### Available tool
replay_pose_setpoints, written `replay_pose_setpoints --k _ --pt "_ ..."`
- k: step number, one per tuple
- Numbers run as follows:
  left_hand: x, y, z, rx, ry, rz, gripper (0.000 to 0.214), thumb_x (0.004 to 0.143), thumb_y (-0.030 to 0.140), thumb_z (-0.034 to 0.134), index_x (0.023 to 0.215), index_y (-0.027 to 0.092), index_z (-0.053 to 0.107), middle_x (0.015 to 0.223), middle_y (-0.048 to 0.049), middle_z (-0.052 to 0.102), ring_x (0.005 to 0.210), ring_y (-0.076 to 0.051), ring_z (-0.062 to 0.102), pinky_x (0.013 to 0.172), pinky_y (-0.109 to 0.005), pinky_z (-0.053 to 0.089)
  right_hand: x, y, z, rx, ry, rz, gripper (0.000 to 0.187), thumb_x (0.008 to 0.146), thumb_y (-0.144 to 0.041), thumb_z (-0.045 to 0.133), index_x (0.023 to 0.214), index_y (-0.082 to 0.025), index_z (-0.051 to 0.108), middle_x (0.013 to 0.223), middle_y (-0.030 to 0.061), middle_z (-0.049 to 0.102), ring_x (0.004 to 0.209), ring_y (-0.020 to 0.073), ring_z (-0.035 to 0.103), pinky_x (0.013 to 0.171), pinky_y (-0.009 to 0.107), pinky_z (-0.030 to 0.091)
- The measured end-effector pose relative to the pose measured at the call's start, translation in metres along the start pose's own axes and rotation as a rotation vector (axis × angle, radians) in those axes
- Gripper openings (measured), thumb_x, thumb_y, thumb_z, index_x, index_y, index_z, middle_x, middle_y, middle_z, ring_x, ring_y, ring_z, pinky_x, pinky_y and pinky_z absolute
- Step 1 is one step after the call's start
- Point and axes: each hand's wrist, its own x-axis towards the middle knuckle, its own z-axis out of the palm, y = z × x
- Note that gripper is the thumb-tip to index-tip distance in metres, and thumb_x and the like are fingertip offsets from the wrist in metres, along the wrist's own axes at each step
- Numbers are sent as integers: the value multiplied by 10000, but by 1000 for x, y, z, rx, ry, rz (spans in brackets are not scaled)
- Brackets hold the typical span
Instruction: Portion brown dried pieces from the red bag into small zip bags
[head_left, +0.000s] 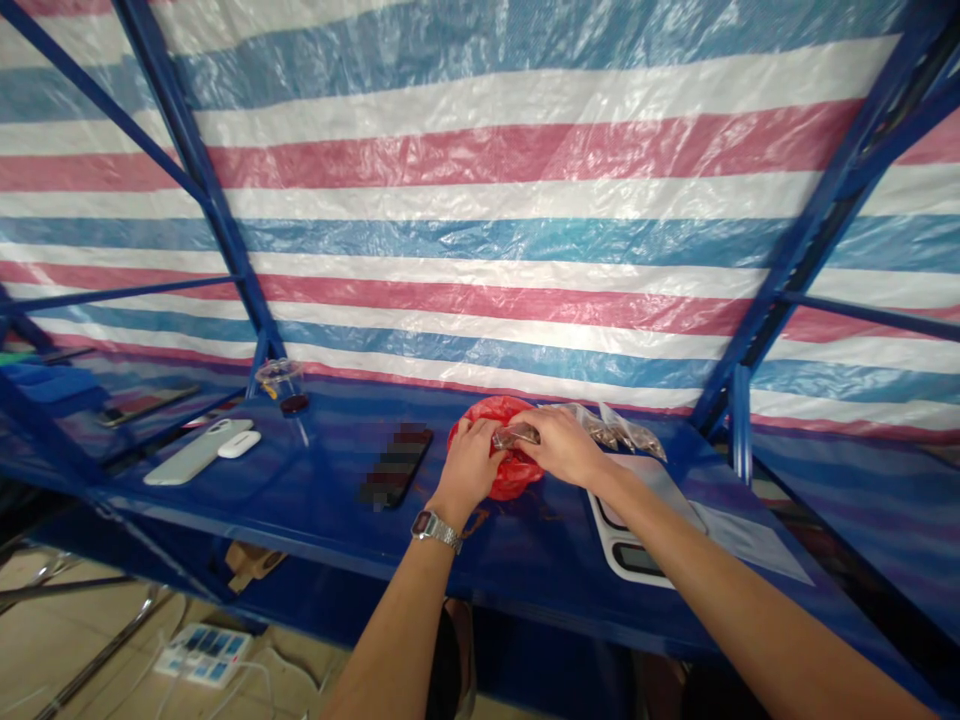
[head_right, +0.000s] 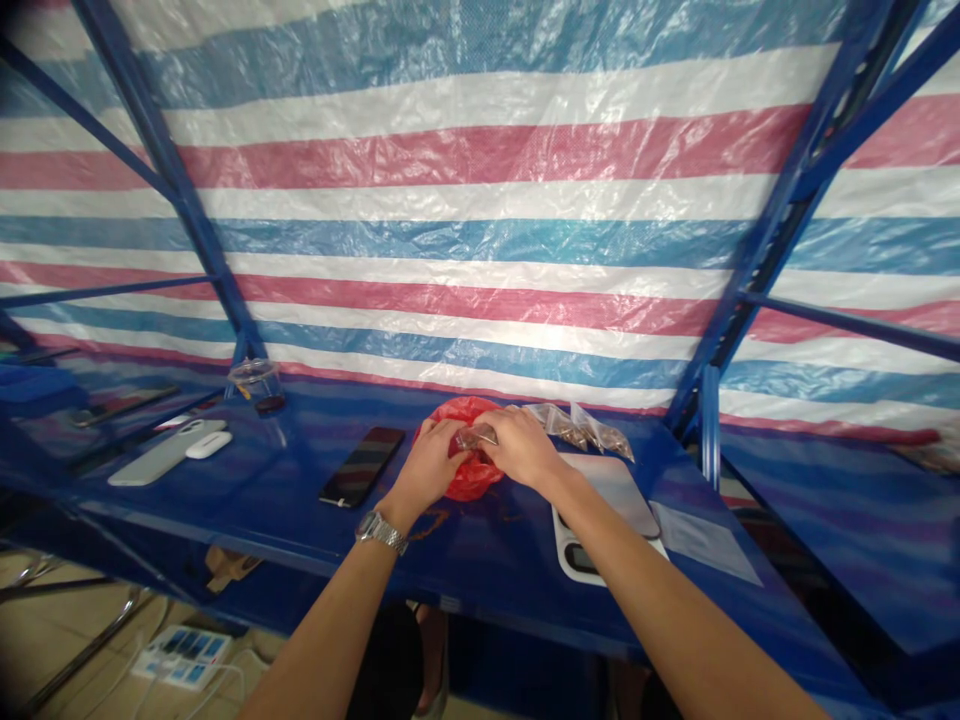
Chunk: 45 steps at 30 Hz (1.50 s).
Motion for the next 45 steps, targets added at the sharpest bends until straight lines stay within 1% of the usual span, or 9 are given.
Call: replay_pose_setpoints --k 4,9,13,18,22,30,35,39,45 --pt "1 2 2 -31 10 -15 214 871 107 658 1071 172 695 1102 -118 723 1098 -302 574 1005 -453 467 -2 2 0 12 -2 0 185 890 -162 672 1036 -242 752 1047 43 793 970 250 702 897 372 440" --pt "4 4 5 -86 48 -33 496 857 110 678 1339 199 603 1325 -119 668 1271 -315 538 1104 -483 436 -7 6 2 75 71 63 190 868 -143 651 1004 -235 747 991 47 795 925 257 706 888 396 470" --pt "8 12 6 -231 164 -46 551 848 131 705 1370 251 580 1355 -87 657 1267 -291 554 1122 -482 429 -14 12 11 471 186 181 205 853 -174 644 1033 -240 716 982 32 793 870 214 730 848 354 538" --pt "15 31 7 -423 285 -172 413 844 215 758 1245 188 662 1212 -126 724 1169 -286 635 1041 -447 485 -22 16 20 813 333 218 246 865 -375 713 1054 -223 673 1048 60 776 990 224 725 942 389 549" --pt "20 42 14 -602 243 -165 324 899 226 680 1221 190 694 1242 -126 733 1148 -261 681 1042 -431 503 -28 14 17 817 357 195 317 892 -401 701 1153 -227 661 1145 73 756 1069 234 709 1006 419 532" --pt "23 66 25 -873 54 -75 556 980 365 565 1488 144 514 1483 -157 605 1327 -265 619 1140 -427 479 -59 15 -4 650 353 247 422 955 -435 612 1340 -267 634 1410 97 662 1296 267 629 1159 473 454" --pt "25 94 28 -874 -49 23 515 1023 440 483 1453 169 567 1472 -114 623 1353 -253 601 1168 -416 456 -79 32 -27 764 482 319 396 946 -526 591 1198 -226 652 1217 109 750 1115 254 720 1026 428 555" --pt "27 113 38 -877 -134 81 505 1025 442 474 1434 170 595 1477 -101 619 1371 -258 586 1175 -412 449 -93 42 -47 783 474 383 390 927 -586 594 972 -208 681 998 81 788 955 247 739 903 387 582" --pt "31 131 56 -816 -201 27 467 1008 409 515 1398 175 621 1482 -104 613 1377 -260 580 1157 -416 464 -116 65 -64 755 425 482 373 909 -536 617 973 -179 704 937 68 784 849 221 729 768 319 568"
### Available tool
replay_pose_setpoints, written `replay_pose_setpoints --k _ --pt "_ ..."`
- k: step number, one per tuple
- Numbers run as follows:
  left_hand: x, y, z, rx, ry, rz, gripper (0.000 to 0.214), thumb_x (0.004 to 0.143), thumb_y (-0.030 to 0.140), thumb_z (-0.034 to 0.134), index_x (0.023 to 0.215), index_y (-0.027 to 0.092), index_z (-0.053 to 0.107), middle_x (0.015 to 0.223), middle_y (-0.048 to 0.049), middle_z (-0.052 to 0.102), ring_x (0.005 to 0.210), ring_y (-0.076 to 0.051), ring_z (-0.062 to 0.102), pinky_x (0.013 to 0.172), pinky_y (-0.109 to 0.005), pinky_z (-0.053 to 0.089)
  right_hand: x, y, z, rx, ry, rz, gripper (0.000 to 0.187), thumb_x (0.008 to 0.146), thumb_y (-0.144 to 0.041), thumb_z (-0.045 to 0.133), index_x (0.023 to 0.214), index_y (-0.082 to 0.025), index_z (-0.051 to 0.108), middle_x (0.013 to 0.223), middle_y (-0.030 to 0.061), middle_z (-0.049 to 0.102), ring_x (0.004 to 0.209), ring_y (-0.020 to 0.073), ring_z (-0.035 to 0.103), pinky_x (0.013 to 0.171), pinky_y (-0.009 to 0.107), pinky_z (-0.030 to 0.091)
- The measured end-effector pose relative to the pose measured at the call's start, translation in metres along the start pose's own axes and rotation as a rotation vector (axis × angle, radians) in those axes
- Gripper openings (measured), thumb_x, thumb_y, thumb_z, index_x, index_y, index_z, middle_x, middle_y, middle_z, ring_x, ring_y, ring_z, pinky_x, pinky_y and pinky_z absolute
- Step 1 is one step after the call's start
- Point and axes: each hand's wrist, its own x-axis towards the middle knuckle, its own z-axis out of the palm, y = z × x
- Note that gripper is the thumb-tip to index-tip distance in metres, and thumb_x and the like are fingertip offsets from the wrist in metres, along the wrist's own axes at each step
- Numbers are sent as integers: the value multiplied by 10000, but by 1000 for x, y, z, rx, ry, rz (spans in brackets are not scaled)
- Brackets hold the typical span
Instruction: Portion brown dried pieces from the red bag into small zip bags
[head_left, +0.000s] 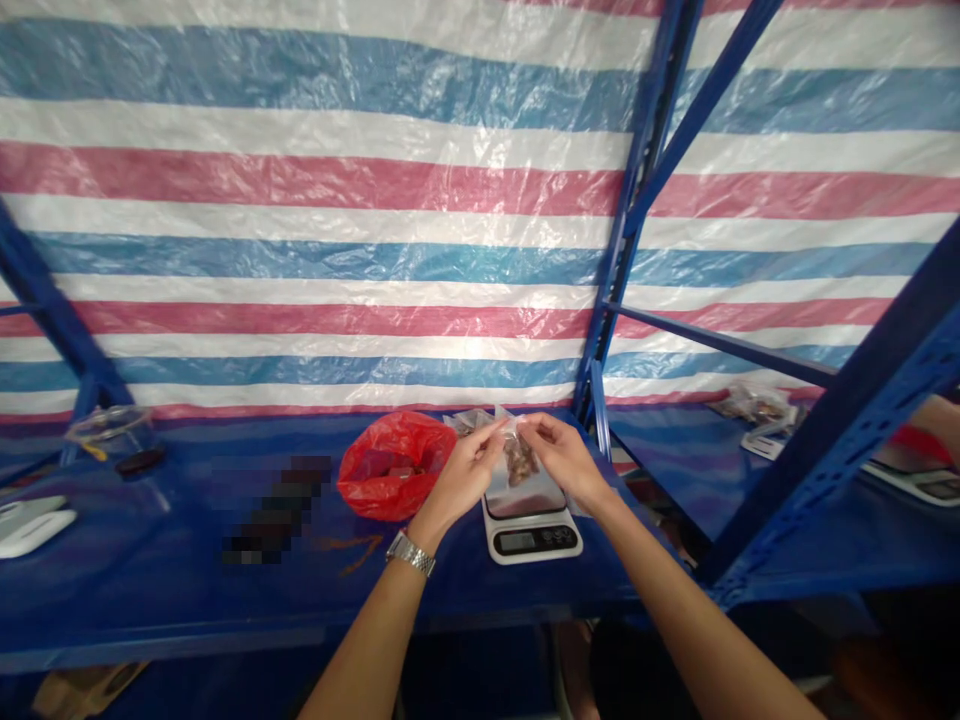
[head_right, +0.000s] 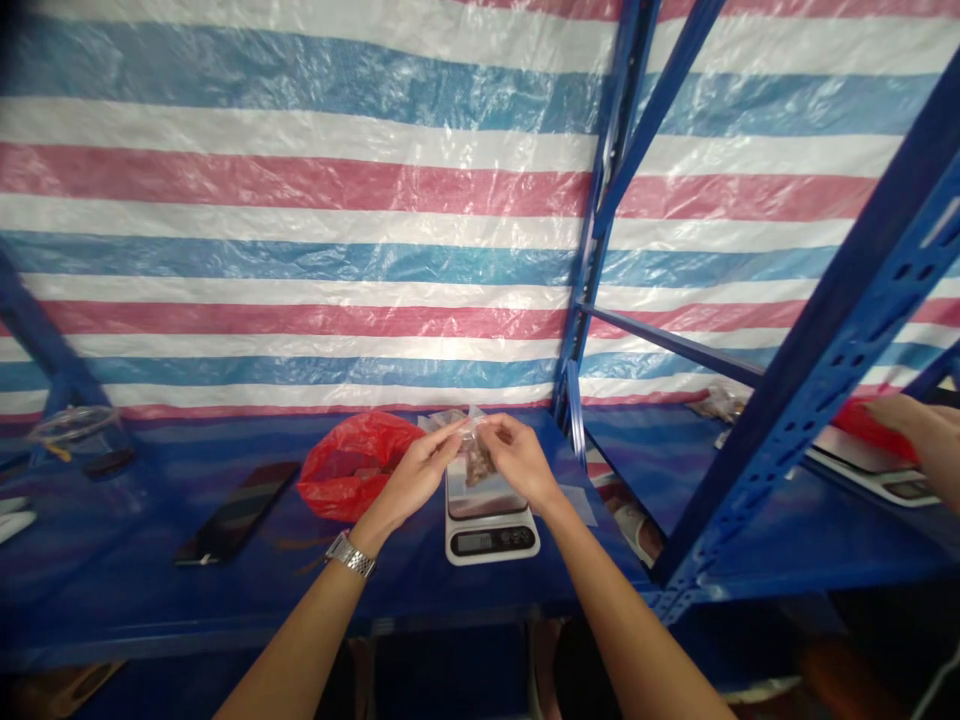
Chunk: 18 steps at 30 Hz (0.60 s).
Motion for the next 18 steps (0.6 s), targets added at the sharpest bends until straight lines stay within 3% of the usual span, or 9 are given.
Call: replay_pose_setpoints --k 3,6,11,18 --pt "4 -7 4 78 94 -47 433 1020 402 488 1344 164 650 1380 -132 689 1287 -260 649 1118 -420 496 0 16 -12 -258 -153 -15 329 952 -443 554 948 -173 742 864 54 783 761 208 725 695 303 555" --pt "7 -16 -1 139 196 -56 392 1033 369 440 1262 163 682 1261 -137 748 1204 -254 691 1081 -426 522 1 29 -14 -468 -191 -52 265 955 -332 553 960 -198 782 875 56 798 756 214 731 714 314 547" --pt "7 -20 -14 168 244 -62 354 1023 341 424 1147 160 701 1184 -135 765 1129 -249 713 1024 -424 552 6 32 -10 -554 -82 -128 264 970 -299 560 1083 -207 781 1117 105 786 1004 252 716 936 366 512" --pt "2 -16 -24 188 294 -54 319 998 314 441 1095 160 704 1123 -124 773 1068 -240 727 1006 -411 555 6 19 -21 -572 118 -217 325 1019 -339 475 1073 -215 770 1091 93 780 1029 261 688 959 384 492"
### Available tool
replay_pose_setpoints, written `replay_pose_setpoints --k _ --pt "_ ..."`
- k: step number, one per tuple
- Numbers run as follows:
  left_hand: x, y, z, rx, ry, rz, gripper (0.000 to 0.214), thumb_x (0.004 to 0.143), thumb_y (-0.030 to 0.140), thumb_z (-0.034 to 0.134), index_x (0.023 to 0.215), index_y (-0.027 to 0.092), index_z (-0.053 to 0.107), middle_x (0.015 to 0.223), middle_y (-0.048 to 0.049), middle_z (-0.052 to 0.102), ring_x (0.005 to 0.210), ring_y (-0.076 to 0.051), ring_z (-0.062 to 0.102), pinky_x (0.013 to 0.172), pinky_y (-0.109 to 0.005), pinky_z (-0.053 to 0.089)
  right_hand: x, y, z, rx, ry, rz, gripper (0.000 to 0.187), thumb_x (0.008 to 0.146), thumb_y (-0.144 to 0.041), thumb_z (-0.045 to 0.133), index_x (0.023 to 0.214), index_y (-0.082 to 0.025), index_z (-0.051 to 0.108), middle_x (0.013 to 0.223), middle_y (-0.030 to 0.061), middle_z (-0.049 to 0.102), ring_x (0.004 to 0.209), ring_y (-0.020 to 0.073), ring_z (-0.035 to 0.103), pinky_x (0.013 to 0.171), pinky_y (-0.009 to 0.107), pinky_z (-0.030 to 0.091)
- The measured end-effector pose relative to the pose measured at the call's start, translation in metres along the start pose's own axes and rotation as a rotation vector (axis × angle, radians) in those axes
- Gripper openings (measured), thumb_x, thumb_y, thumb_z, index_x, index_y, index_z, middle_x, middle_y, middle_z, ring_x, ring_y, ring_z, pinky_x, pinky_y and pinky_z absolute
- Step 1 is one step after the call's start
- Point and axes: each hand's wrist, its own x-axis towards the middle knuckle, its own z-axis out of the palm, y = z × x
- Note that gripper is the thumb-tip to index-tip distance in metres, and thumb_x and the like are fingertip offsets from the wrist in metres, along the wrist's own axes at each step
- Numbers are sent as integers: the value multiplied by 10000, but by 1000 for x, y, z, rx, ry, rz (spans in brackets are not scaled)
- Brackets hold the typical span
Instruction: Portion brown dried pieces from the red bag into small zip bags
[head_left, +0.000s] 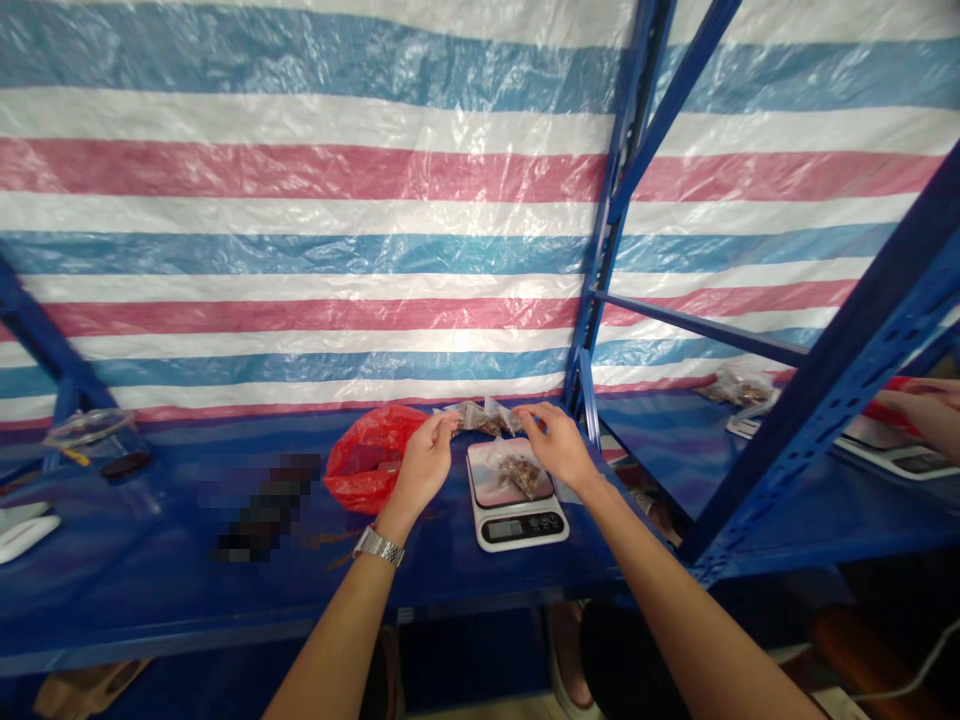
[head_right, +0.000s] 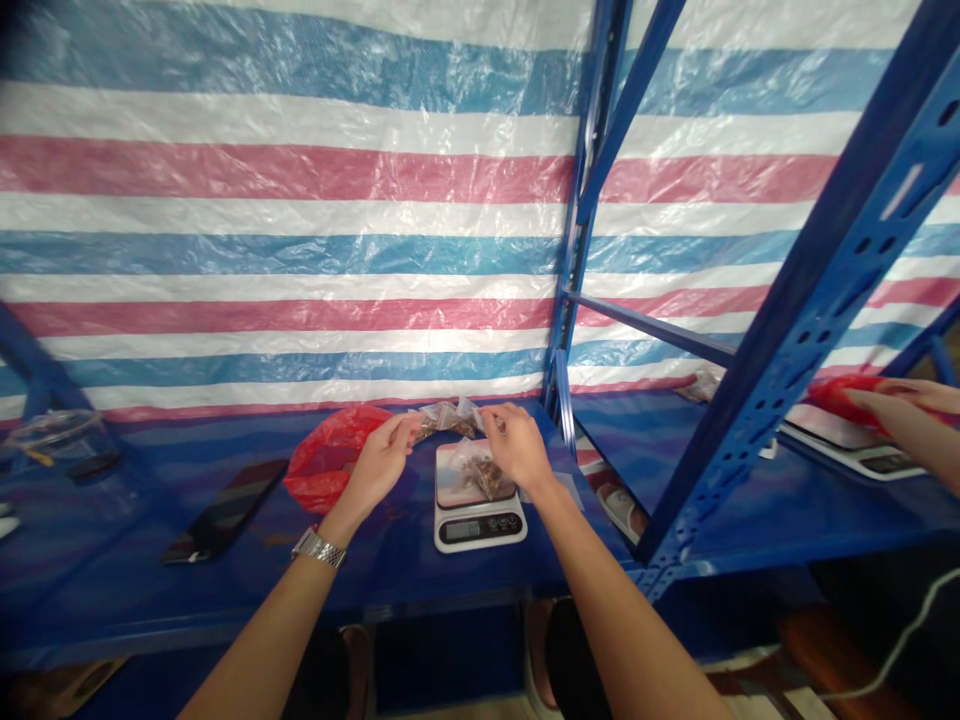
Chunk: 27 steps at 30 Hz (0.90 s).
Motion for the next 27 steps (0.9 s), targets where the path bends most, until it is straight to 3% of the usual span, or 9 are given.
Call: replay_pose_setpoints --k 6,27 --pt "0 -2 -3 9 18 14 317 991 317 449 1066 154 711 1127 -123 767 1089 -246 715 1039 -414 531 -1 0 -7 13 94 22 333 1007 -341 471 1065 -213 772 1028 80 788 965 260 677 899 371 493" --pt "1 -6 4 57 -6 41 313 990 315 453 1047 174 727 1072 -96 782 1036 -238 726 988 -401 562 -4 1 -11 28 53 17 308 1009 -328 482 1020 -229 774 1047 69 788 990 260 673 917 390 486"
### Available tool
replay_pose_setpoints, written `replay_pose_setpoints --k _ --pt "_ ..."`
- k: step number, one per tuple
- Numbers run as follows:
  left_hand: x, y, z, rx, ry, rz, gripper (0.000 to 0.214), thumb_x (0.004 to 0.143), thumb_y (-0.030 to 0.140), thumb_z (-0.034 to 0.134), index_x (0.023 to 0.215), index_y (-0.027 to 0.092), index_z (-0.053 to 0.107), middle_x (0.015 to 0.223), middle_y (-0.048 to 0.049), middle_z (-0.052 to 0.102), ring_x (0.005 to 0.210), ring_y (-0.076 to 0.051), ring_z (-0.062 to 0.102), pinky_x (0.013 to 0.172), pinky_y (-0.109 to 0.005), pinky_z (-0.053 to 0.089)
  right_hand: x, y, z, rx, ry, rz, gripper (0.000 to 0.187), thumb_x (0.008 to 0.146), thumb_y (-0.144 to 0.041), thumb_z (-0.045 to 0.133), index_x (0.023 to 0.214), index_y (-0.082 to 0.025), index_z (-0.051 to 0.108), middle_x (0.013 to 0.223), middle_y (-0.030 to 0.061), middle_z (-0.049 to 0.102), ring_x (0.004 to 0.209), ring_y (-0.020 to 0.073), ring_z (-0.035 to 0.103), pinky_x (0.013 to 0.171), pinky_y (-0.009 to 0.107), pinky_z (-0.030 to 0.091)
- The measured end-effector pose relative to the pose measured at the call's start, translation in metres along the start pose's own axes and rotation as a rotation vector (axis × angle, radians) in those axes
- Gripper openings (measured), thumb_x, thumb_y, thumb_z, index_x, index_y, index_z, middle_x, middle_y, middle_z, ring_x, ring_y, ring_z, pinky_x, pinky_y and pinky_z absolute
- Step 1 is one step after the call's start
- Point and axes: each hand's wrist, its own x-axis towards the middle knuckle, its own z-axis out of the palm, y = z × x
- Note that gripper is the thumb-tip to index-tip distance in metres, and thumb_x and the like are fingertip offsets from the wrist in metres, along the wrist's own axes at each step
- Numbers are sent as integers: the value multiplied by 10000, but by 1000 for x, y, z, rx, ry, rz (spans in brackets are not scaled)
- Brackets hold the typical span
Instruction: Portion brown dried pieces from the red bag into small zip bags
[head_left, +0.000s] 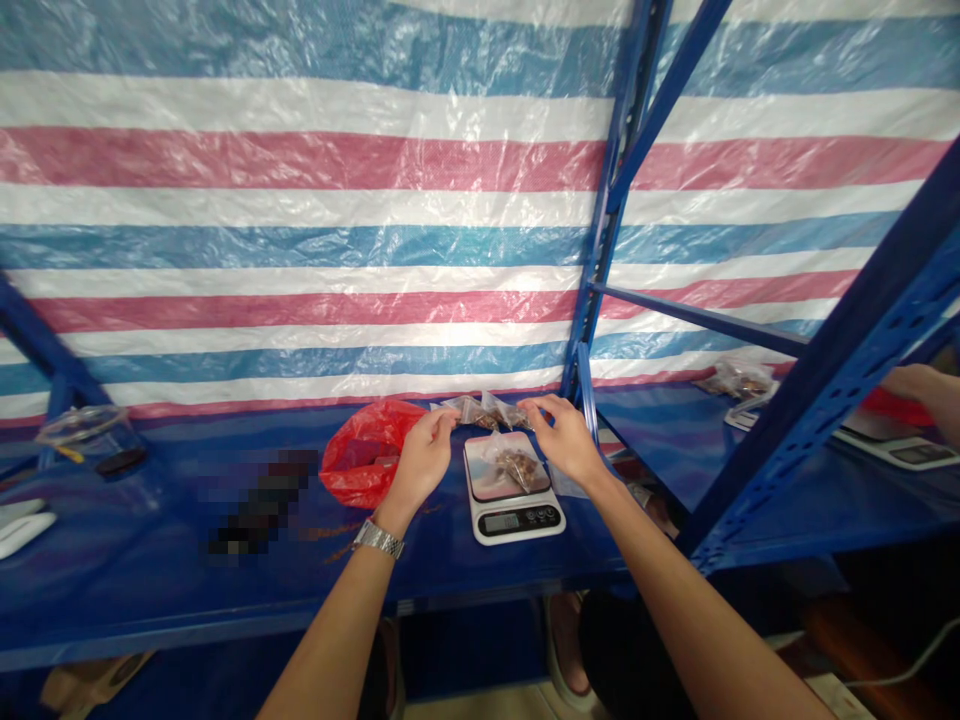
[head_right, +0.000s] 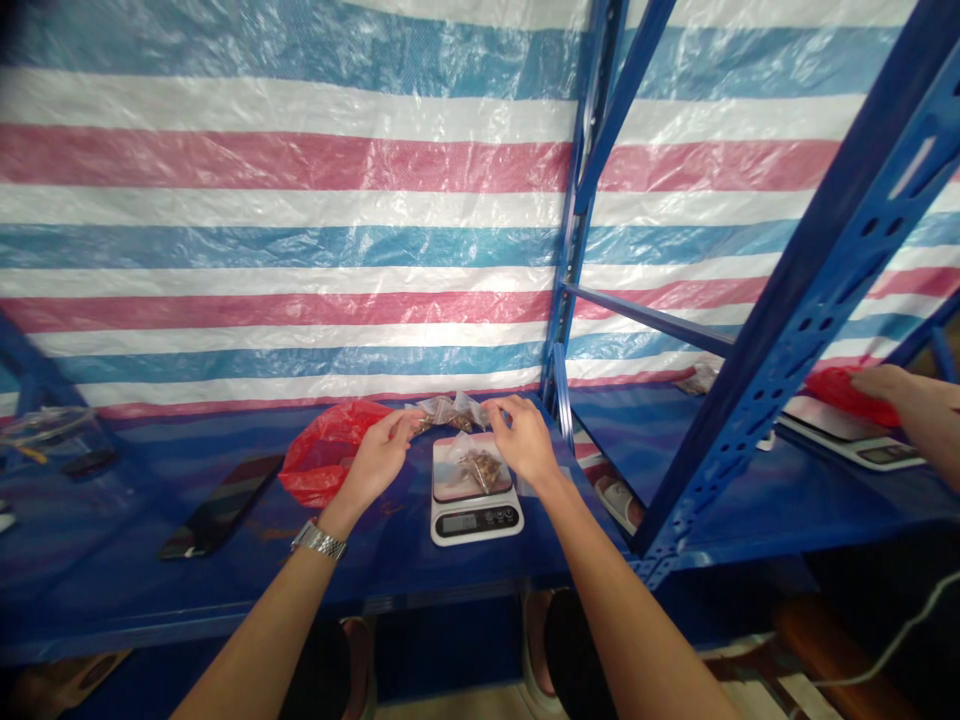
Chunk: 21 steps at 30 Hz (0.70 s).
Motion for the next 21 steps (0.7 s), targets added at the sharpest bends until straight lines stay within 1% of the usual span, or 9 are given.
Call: replay_pose_setpoints --k 4,6,8,11,14,17,19,21 --pt "1 0 -1 40 -4 7 322 994 314 448 1059 167 726 1073 -103 781 1025 -237 725 980 -391 560 0 0 1 -5 -14 -10 312 1011 -344 485 1023 -232 776 1052 67 784 997 255 671 931 382 478" --pt "1 0 -2 68 -7 15 329 998 313 440 1071 167 725 1091 -105 778 1025 -233 722 979 -382 554 -2 1 3 -36 -68 -10 310 1004 -375 509 1056 -228 777 1053 71 777 987 255 665 941 384 471" --pt "-1 1 -1 105 -14 30 329 1000 314 437 1076 176 726 1106 -100 774 1024 -227 716 978 -373 540 -5 1 6 -119 -161 14 326 982 -425 551 1100 -223 778 1075 83 766 1001 277 651 948 411 461" --pt "-8 2 5 181 -49 53 287 968 360 518 972 186 747 1011 -94 779 949 -238 706 931 -372 523 -12 -1 12 -260 -320 68 356 953 -484 590 1123 -243 789 1153 101 742 1092 330 612 968 473 432" --pt "-18 2 17 244 -102 63 290 897 430 636 805 180 751 854 -101 766 831 -256 690 838 -372 508 -15 -5 16 -283 -391 116 316 946 -466 602 1089 -267 802 1188 95 728 1169 348 578 995 498 405" --pt "-22 1 27 247 -140 76 261 882 391 659 743 187 744 802 -91 755 797 -245 687 789 -345 492 -14 -5 19 -158 -387 132 259 917 -438 631 1021 -270 798 1140 75 744 1138 330 600 987 483 419" --pt "-20 2 31 228 -147 90 220 895 340 642 771 187 742 809 -81 753 807 -233 685 782 -331 486 -11 -4 20 25 -365 132 255 908 -453 628 977 -258 777 1065 62 761 1038 291 650 941 440 461" --pt "-16 4 31 199 -135 105 188 915 299 614 828 180 730 851 -80 752 833 -226 682 794 -329 483 -9 -2 22 242 -303 146 291 906 -494 616 957 -237 742 986 57 764 922 251 680 871 392 501"
